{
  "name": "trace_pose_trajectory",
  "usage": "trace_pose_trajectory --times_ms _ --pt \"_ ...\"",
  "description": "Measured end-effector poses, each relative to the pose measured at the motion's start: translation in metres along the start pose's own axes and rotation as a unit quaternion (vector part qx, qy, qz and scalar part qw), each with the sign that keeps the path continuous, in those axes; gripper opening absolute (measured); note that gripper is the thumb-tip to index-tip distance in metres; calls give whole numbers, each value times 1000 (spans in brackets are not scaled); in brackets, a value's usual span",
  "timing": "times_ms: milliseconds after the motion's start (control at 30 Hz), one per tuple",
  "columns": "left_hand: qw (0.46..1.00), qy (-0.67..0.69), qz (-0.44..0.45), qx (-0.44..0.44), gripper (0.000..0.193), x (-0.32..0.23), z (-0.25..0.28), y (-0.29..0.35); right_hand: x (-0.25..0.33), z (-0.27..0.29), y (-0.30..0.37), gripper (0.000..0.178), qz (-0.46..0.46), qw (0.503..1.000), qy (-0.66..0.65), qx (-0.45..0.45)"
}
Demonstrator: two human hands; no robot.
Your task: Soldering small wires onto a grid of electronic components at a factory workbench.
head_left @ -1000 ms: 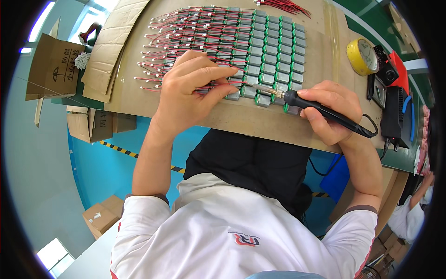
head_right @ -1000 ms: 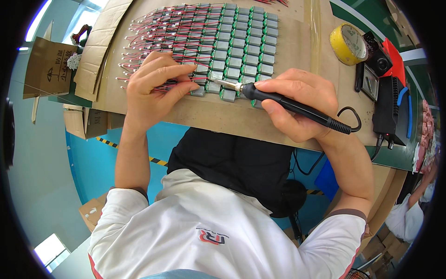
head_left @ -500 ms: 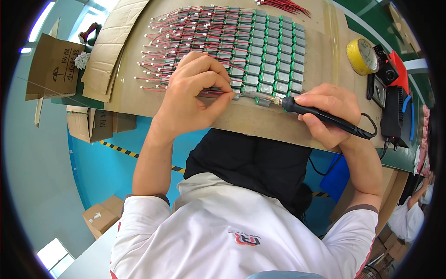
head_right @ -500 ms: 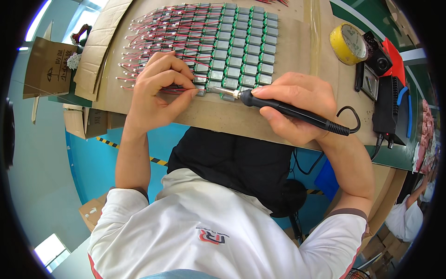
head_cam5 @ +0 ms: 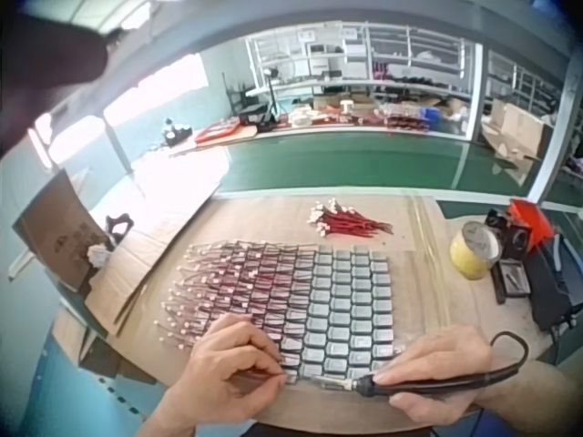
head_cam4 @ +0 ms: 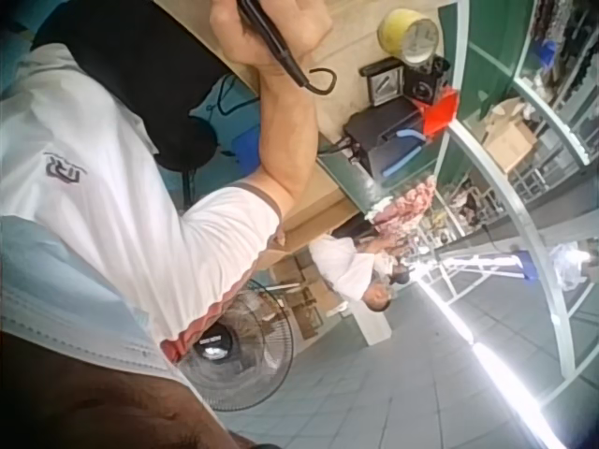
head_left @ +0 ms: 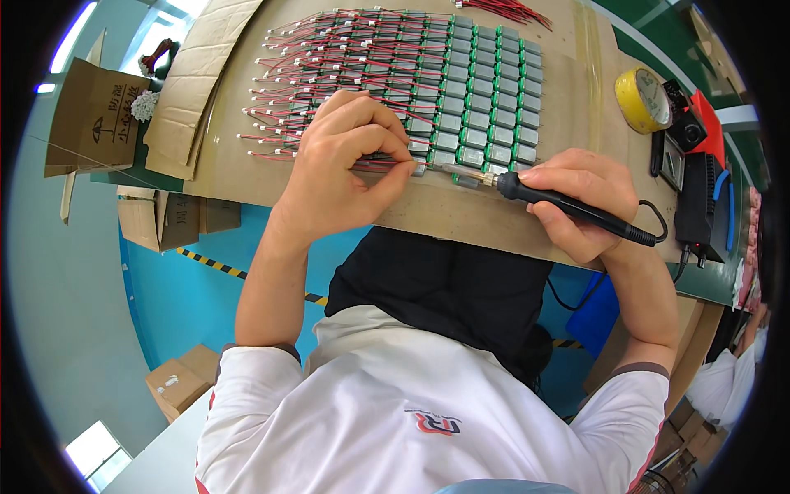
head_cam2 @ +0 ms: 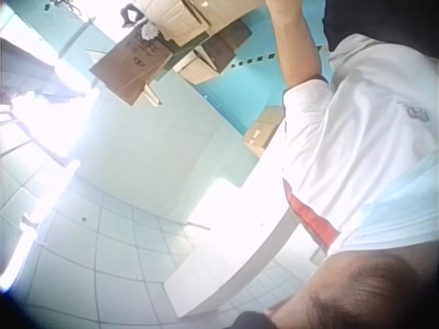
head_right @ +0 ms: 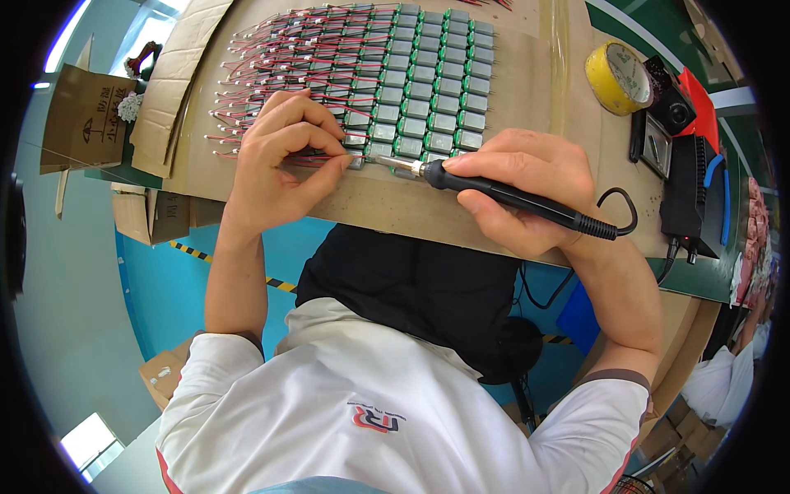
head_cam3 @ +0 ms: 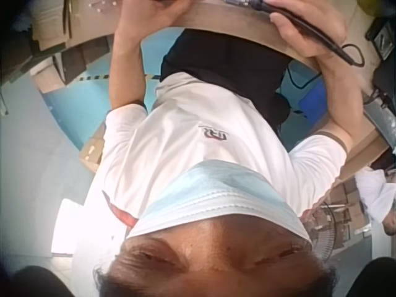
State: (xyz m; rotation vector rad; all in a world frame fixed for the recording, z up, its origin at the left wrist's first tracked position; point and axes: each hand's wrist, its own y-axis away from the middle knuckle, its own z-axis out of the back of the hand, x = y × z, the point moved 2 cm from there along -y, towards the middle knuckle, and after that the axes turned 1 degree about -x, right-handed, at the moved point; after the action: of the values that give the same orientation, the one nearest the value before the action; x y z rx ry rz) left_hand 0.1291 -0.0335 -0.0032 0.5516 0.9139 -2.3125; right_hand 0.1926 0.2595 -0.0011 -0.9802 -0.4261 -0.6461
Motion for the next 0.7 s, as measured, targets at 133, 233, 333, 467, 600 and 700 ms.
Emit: trace_pose_trajectory --times_ms 133,233,333,467,600,700 --pt "1000 -14 -20 -18 13 0 0 -3 0 -1 0 29 4 1000 2 -4" --pt "999 -16 -22 -21 13 -1 0 -4 0 0 -1 29 2 1000 5 -2" --pt "999 -15 -19 -23 13 0 -2 -3 0 0 0 29 1 1000 6 1" --pt "999 -18 -20 -20 13 0 -2 -3 0 0 0 29 3 1000 3 1" --pt "1000 -16 -18 -20 13 0 -1 -2 1 0 -1 30 8 1000 2 0" --pt "999 -17 -19 -20 13 0 -1 -2 0 0 0 30 7 1000 1 2"
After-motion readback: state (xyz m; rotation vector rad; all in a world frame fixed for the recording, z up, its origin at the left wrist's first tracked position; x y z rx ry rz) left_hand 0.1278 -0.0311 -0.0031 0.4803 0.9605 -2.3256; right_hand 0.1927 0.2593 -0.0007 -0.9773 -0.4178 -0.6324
